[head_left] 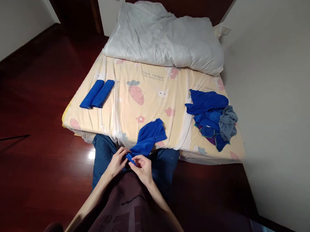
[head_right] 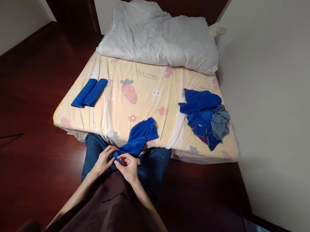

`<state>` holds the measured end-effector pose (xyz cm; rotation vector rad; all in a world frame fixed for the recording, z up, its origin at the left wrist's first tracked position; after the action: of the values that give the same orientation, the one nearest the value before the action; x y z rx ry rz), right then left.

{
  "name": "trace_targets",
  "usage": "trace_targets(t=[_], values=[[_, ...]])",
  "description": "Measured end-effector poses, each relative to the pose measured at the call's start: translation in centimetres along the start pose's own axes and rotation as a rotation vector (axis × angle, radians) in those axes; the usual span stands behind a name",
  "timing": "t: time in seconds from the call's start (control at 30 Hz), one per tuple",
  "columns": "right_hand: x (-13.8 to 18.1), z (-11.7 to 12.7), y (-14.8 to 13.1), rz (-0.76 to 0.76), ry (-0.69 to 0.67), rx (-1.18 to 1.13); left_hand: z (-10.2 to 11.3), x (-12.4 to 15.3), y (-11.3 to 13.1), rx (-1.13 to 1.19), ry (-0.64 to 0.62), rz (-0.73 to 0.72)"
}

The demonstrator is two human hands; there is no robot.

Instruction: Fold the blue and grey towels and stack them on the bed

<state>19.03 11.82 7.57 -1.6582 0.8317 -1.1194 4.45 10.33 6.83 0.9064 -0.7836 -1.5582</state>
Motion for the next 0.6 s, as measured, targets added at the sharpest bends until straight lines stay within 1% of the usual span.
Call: trace_targets(t=[0.1, 0.17, 0.27, 0.33, 0.4, 0.53, 0.6], values=[[-0.6, -0.1, 0.0, 0.003, 0.015, 0.035, 2.1, 0.9, -1.8, -0.119, 0.171, 0.04], [-0.9, 0.0, 0.2, 0.006, -0.012, 0.089, 3.9, 1.4, -2.6, -0.216, 0.271, 0.027], [-1.2, 0.2, 0.6, 0.071, -0.048, 0.253, 6.0, 1.9, -2.2, -0.361, 0.338, -0.068], [-1.5, 0.7, 0.7, 0.144, -0.005, 0.38, 7.0, 2.1, -0.9, -0.449, 0.365, -0.148], [-1.9, 1.3, 0.6, 0.199, 0.076, 0.458, 7.9, 2.2, 1.0, -0.527, 0.428, -0.231], [-2.9, 2.9, -0.1, 0.268, 0.24, 0.463, 9.7, 2.2, 5.1, -0.663, 0.671, -0.427], [-3.3, 3.5, -0.8, 0.303, 0.306, 0.465, 11.0, 2.0, 6.6, -0.693, 0.769, -0.499]])
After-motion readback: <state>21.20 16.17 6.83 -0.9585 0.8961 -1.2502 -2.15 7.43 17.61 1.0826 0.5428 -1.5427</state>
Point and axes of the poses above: each hand's wrist, its own x-axis away from the middle knuckle, its own z-axis out of the back of the hand, y = z × x, the point moved 5 cm from there along -x, towards the middle knuckle, and after that the axes turned 5 degrees about -z, right-handed, at the moved point
